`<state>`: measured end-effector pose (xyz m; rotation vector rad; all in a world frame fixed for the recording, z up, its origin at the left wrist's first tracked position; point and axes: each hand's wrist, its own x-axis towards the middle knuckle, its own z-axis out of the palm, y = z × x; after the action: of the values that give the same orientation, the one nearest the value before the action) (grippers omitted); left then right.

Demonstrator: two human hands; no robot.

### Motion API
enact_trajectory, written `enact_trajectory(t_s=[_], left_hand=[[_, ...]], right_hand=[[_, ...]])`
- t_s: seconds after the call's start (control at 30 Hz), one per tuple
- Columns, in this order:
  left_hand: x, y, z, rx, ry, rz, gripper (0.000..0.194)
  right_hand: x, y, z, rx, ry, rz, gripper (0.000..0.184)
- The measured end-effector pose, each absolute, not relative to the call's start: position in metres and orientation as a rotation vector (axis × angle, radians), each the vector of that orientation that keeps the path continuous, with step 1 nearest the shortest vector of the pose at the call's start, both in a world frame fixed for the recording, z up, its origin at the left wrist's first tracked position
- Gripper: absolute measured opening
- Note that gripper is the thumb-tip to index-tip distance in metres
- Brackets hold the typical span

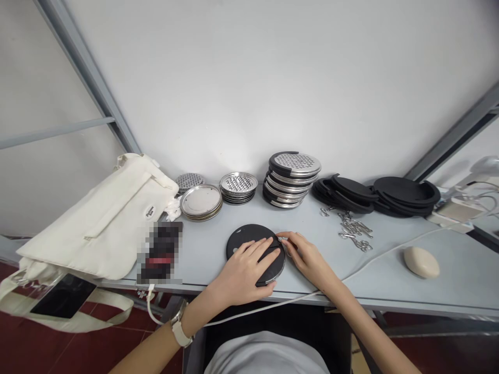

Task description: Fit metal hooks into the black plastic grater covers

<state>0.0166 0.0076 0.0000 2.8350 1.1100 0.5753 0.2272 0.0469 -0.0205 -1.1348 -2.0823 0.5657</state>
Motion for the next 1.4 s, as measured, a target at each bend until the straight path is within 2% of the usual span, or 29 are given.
enact_trajectory(t_s=[0.8,1.4], left_hand=[[0.0169,0.0084,0.0009,2.84,1.1,0.541,0.061],[0.0173,0.0089,0.0017,2.852,1.098,0.538,0.061]], right_hand=[[0.2281,0.0485,-0.0199,-1.119,-2.076,0.645,0.022],[0.2291,0.049,-0.0179,-1.068,-2.08,0.565,0.03]])
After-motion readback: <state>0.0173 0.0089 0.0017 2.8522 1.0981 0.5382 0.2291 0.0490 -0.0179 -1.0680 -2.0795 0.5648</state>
